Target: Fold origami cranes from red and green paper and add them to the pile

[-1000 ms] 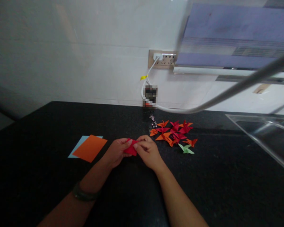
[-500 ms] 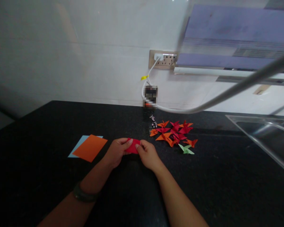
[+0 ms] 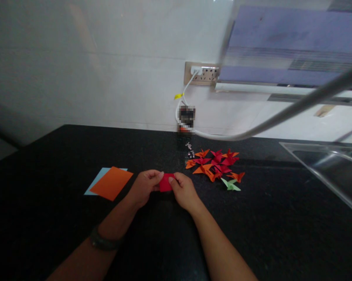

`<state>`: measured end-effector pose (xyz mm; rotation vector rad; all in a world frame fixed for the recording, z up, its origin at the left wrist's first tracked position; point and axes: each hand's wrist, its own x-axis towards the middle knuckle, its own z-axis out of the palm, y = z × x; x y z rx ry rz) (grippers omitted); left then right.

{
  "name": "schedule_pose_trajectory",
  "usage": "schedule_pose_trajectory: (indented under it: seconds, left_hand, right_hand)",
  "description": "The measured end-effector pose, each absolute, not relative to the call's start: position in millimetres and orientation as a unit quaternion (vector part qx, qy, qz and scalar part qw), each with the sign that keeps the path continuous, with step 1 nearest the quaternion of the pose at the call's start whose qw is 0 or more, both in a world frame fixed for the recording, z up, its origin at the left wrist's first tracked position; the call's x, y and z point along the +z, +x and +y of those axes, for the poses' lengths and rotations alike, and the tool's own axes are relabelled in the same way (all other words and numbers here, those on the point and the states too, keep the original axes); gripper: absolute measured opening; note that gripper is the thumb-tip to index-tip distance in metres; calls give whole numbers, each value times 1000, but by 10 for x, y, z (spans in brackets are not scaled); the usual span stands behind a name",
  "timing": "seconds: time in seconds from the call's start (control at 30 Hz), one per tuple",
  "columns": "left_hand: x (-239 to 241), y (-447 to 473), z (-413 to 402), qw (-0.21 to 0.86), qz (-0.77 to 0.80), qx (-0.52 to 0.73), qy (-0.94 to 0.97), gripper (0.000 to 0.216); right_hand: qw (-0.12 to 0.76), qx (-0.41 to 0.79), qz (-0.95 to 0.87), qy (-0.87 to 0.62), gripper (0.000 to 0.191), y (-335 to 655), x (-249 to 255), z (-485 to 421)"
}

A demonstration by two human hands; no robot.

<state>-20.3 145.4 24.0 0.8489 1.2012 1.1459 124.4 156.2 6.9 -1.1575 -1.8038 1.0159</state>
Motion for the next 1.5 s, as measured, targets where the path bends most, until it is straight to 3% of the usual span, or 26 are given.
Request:
schedule_pose_trajectory:
  seconds: [0.13, 0.27, 0.4, 0.5, 0.63, 0.93, 1.5]
  left_hand:
    - [276, -224, 1432, 639, 525, 422, 372, 21]
    - [270, -227, 1412, 682, 500, 354, 400, 19]
    - [235, -259, 1445, 673, 506, 402, 360, 19]
    - [217, -303, 1482, 668, 513, 426, 330, 19]
    - [207, -328, 1498, 664, 517, 417, 342, 17]
    - [268, -284, 1472, 644, 531, 410, 367, 15]
    - [267, -215, 1430, 638, 510, 402, 415, 19]
  right_hand:
    - [404, 392, -695, -448, 15, 1275, 65, 1593]
    - [399, 351, -744, -405, 19, 1309, 111, 1609]
    - [424, 301, -762, -386, 33, 1338, 177, 1569]
    - [393, 288, -798, -353, 42, 1356, 190, 1548]
    - [361, 256, -833, -331, 31, 1360, 157, 1568]
    - [384, 260, -822, -330, 13, 1349, 174, 1576]
    - [423, 201, -791, -394, 15, 1271, 114, 1590]
